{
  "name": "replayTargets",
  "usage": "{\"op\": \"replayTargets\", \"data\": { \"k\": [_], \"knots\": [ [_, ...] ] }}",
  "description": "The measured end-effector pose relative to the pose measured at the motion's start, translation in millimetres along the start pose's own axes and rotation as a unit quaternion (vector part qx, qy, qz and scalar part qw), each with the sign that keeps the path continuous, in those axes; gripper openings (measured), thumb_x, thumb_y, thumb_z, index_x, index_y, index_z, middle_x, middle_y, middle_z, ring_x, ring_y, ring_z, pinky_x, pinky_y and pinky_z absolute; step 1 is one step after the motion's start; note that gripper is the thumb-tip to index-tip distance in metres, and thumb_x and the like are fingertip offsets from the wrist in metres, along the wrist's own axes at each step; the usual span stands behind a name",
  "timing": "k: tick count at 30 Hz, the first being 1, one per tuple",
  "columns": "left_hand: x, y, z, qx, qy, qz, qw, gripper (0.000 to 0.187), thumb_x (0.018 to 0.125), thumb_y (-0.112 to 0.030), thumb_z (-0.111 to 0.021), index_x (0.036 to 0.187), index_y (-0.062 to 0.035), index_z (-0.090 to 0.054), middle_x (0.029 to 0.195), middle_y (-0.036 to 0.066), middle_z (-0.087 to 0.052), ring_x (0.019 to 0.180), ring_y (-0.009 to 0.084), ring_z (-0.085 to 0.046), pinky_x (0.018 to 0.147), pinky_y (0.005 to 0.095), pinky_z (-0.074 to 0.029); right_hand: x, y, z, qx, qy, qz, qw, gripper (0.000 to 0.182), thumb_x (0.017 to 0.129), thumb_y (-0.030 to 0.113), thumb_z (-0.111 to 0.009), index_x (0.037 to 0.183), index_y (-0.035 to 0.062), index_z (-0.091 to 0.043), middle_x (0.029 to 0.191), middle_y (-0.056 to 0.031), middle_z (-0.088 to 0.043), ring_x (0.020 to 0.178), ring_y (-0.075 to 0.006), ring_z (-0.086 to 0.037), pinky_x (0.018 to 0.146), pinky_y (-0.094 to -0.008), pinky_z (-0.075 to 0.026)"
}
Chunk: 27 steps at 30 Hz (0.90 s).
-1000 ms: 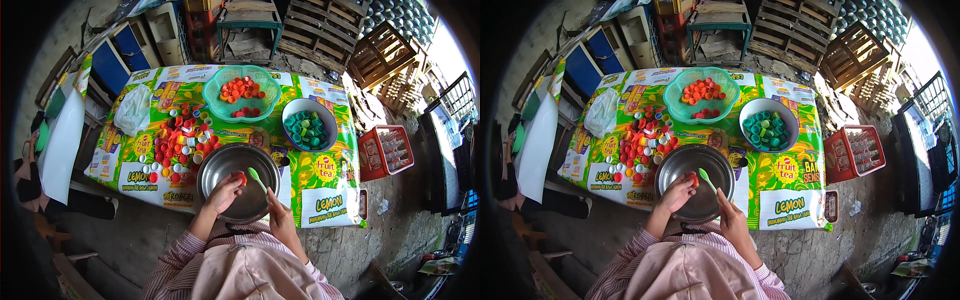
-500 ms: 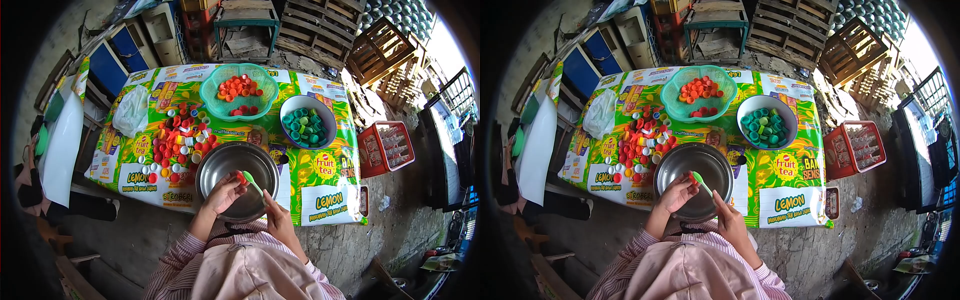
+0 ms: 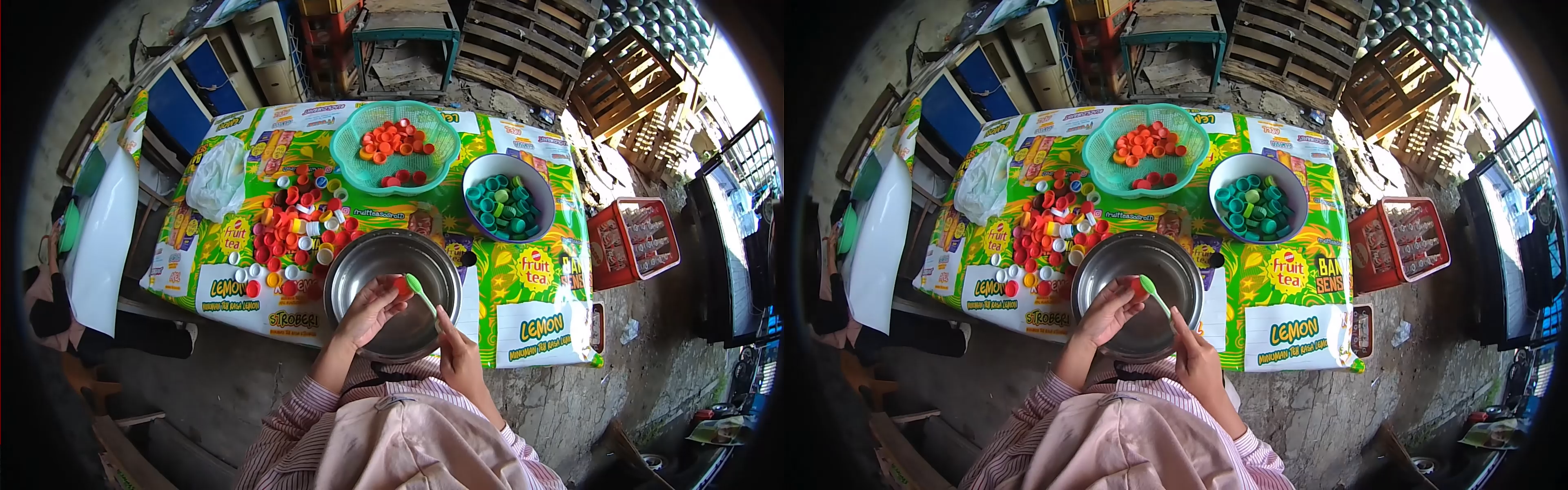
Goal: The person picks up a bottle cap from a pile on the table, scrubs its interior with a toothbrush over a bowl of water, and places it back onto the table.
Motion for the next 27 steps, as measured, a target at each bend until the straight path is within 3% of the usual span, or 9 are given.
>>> {"op": "replayTargets", "data": {
  "k": [6, 8, 10, 12, 16, 18, 21, 25, 27],
  "knots": [
    [4, 6, 5, -0.067, 0.006, 0.002, 0.998, 0.025, 0.090, -0.011, -0.053, 0.115, -0.0077, -0.051, 0.114, 0.007, -0.057, 0.106, 0.0192, -0.057, 0.085, 0.0272, -0.050, 0, 0, 6, 0.046, -0.047, 0.009, 0.998, 0.059, 0.080, -0.005, -0.049, 0.134, 0.0145, -0.040, 0.088, -0.0221, -0.062, 0.071, -0.0383, -0.061, 0.065, -0.0384, -0.048],
    [2, 6, 4, -0.058, 0.005, -0.003, 0.998, 0.025, 0.091, -0.010, -0.053, 0.116, -0.0075, -0.051, 0.116, 0.008, -0.057, 0.109, 0.0197, -0.056, 0.087, 0.0272, -0.049, 1, 4, -8, 0.036, 0.025, 0.011, 0.999, 0.058, 0.081, -0.005, -0.049, 0.134, 0.0141, -0.040, 0.088, -0.0230, -0.062, 0.073, -0.0382, -0.062, 0.065, -0.0384, -0.048],
    [3, 2, 0, 0.005, 0.003, -0.027, 1.000, 0.029, 0.092, -0.010, -0.049, 0.121, -0.0078, -0.049, 0.118, 0.009, -0.055, 0.114, 0.0208, -0.052, 0.092, 0.0290, -0.046, 3, 8, -11, 0.030, 0.030, 0.029, 0.999, 0.056, 0.082, -0.004, -0.049, 0.134, 0.0139, -0.040, 0.088, -0.0236, -0.062, 0.074, -0.0384, -0.062, 0.065, -0.0385, -0.048],
    [1, 0, -7, -0.003, 0.018, -0.022, 1.000, 0.031, 0.093, -0.011, -0.047, 0.124, -0.0076, -0.047, 0.120, 0.010, -0.054, 0.115, 0.0214, -0.051, 0.094, 0.0298, -0.045, 4, 4, -11, 0.025, 0.021, 0.025, 0.999, 0.065, 0.075, -0.010, -0.046, 0.135, 0.0136, -0.040, 0.074, -0.0210, -0.059, 0.059, -0.0288, -0.059, 0.060, -0.0281, -0.045],
    [-5, -7, -21, 0.053, 0.039, -0.028, 0.997, 0.039, 0.096, -0.017, -0.041, 0.134, -0.0079, -0.038, 0.126, 0.010, -0.049, 0.118, 0.0203, -0.048, 0.096, 0.0313, -0.042, 4, 3, -12, 0.052, 0.031, 0.033, 0.998, 0.062, 0.078, -0.009, -0.046, 0.135, 0.0132, -0.040, 0.072, -0.0194, -0.058, 0.059, -0.0229, -0.058, 0.061, -0.0277, -0.044],
    [-4, -5, -22, 0.042, 0.062, -0.026, 0.997, 0.039, 0.096, -0.016, -0.042, 0.133, -0.0066, -0.038, 0.125, 0.011, -0.050, 0.115, 0.0199, -0.050, 0.095, 0.0307, -0.043, 3, -4, -17, 0.102, 0.045, 0.007, 0.994, 0.054, 0.083, -0.003, -0.048, 0.135, 0.0127, -0.040, 0.070, -0.0205, -0.058, 0.056, -0.0297, -0.057, 0.058, -0.0310, -0.045],
    [-5, -6, -25, 0.027, 0.097, -0.022, 0.995, 0.038, 0.096, -0.016, -0.042, 0.132, -0.0052, -0.039, 0.123, 0.012, -0.052, 0.110, 0.0181, -0.053, 0.092, 0.0300, -0.045, 3, -9, -22, 0.125, 0.079, -0.041, 0.988, 0.054, 0.084, -0.002, -0.048, 0.135, 0.0120, -0.040, 0.066, -0.0191, -0.056, 0.054, -0.0258, -0.055, 0.057, -0.0275, -0.042],
    [-6, -7, -22, 0.029, 0.092, -0.025, 0.995, 0.037, 0.095, -0.017, -0.044, 0.130, -0.0051, -0.042, 0.123, 0.013, -0.052, 0.105, 0.0150, -0.055, 0.089, 0.0290, -0.046, 3, -12, -22, 0.145, 0.091, -0.089, 0.981, 0.053, 0.084, -0.002, -0.049, 0.134, 0.0131, -0.041, 0.070, -0.0191, -0.057, 0.055, -0.0289, -0.056, 0.057, -0.0300, -0.045],
    [-5, -2, -16, 0.038, 0.081, -0.023, 0.996, 0.037, 0.095, -0.017, -0.044, 0.130, -0.0049, -0.041, 0.124, 0.012, -0.051, 0.106, 0.0153, -0.055, 0.089, 0.0292, -0.047, 6, 10, 3, 0.004, -0.026, 0.043, 0.999, 0.053, 0.083, 0.000, -0.050, 0.133, 0.0152, -0.042, 0.074, -0.0183, -0.059, 0.057, -0.0319, -0.057, 0.056, -0.0358, -0.047]
  ]
}}
Point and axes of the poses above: each hand's wrist, its own x-axis towards the middle knuckle, its own z-axis out of the back of the hand, y = z × x, the point moved 10 cm from there along x, towards the middle knuckle
